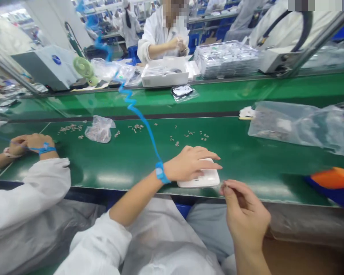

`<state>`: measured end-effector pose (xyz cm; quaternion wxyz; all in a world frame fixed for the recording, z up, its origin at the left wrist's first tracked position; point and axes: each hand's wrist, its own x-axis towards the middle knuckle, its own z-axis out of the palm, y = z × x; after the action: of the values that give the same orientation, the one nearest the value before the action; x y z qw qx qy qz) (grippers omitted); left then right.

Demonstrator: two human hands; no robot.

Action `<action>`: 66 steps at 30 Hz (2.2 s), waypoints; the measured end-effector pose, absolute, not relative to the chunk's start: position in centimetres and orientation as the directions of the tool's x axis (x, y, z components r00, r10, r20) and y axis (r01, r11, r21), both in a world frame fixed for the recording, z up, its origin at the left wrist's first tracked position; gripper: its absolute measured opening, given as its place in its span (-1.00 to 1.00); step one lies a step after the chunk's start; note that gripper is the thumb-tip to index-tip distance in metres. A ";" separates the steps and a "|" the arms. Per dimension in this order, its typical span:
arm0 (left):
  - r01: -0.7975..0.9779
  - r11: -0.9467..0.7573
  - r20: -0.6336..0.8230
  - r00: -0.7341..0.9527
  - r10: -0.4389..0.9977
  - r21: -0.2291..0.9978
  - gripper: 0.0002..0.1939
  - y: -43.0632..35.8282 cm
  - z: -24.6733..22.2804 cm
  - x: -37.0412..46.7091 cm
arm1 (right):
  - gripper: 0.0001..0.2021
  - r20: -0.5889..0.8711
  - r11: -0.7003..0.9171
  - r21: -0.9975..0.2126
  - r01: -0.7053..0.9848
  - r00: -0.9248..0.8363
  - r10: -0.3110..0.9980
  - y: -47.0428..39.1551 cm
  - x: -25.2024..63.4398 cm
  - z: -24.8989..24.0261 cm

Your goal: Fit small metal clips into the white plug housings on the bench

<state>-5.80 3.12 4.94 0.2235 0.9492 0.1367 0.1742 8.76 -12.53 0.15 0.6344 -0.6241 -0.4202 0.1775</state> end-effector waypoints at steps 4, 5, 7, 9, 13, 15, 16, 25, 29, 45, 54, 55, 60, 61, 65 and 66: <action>0.060 -0.967 0.116 0.989 0.091 0.247 -0.63 6.2 5.0 -5.7 | -0.83 0.321 0.121 -0.916 0.383 0.516 0.794 -13.2 9.0 -0.6; 0.092 -0.974 0.117 0.986 0.118 0.205 -0.63 6.2 4.9 -6.1 | -0.84 0.348 0.139 -0.901 0.410 0.496 0.796 -13.2 9.1 -0.7; 0.249 -0.962 0.148 0.953 0.264 0.117 -0.60 5.5 4.8 -7.2 | -0.88 0.415 0.184 -0.862 0.471 0.451 0.790 -12.7 9.2 -0.7; 0.469 -0.882 0.194 0.862 0.468 0.044 -0.59 3.7 4.6 -8.2 | -0.90 0.494 0.223 -0.801 0.555 0.403 0.770 -12.0 9.3 -0.6; 0.788 -0.615 0.355 0.568 0.743 0.025 -0.67 -1.5 4.3 -9.3 | -0.85 0.569 0.249 -0.696 0.673 0.306 0.763 -10.6 8.8 0.1; 0.860 -0.511 0.444 0.464 0.766 -0.016 -0.70 -3.0 3.7 -9.8 | -0.82 0.575 0.266 -0.683 0.680 0.277 0.769 -9.7 8.5 0.0; 0.876 -0.481 0.472 0.442 0.763 -0.043 -0.68 -3.3 3.1 -9.9 | -0.81 0.576 0.272 -0.675 0.686 0.260 0.775 -9.1 8.4 -0.3; 0.919 -0.393 0.493 0.353 0.796 -0.023 -0.66 -4.7 2.3 -8.1 | -0.79 0.583 0.303 -0.633 0.712 0.182 0.791 -8.1 9.0 -1.6; 0.909 -0.410 0.497 0.324 0.805 0.071 -0.74 -5.2 2.8 -7.1 | -0.82 0.580 0.343 -0.668 0.660 0.174 0.796 -8.3 10.0 -0.6; 0.804 -0.579 0.394 0.492 0.776 0.137 -0.80 -4.8 3.6 -6.8 | -0.80 0.594 0.412 -0.478 0.776 -0.060 0.802 -7.4 8.8 -0.4; 0.774 -0.620 0.535 0.473 0.700 0.126 -0.81 -3.5 2.5 -6.6 | -0.83 0.575 0.301 -0.361 0.883 -0.044 0.817 -6.7 8.3 -1.2; 0.780 -0.614 0.535 0.469 0.703 0.124 -0.81 -3.4 2.6 -6.6 | -0.83 0.576 0.294 -0.355 0.887 -0.040 0.816 -6.6 8.2 -1.2; 0.794 -0.599 0.539 0.461 0.705 0.104 -0.83 -3.0 2.7 -6.3 | -0.83 0.534 0.285 -0.396 0.873 -0.033 0.845 -6.6 8.2 -1.0; 0.797 -0.595 0.541 0.457 0.706 0.104 -0.84 -2.9 2.7 -6.2 | -0.83 0.526 0.285 -0.417 0.863 -0.027 0.850 -6.7 8.2 -0.9; 0.823 -0.557 0.477 0.448 0.756 0.110 -0.87 -3.4 3.0 -6.0 | -0.85 0.511 0.266 -0.519 0.813 0.046 0.858 -7.2 8.0 -0.6; 0.830 -0.543 0.441 0.444 0.780 0.125 -0.87 -3.5 3.2 -5.9 | -0.85 0.514 0.267 -0.543 0.796 0.063 0.856 -7.3 8.0 -0.6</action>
<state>-5.91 -3.54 3.17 -0.0546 0.8480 0.4748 0.2292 8.01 -7.34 -0.61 0.4082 -0.6041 -0.6834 0.0366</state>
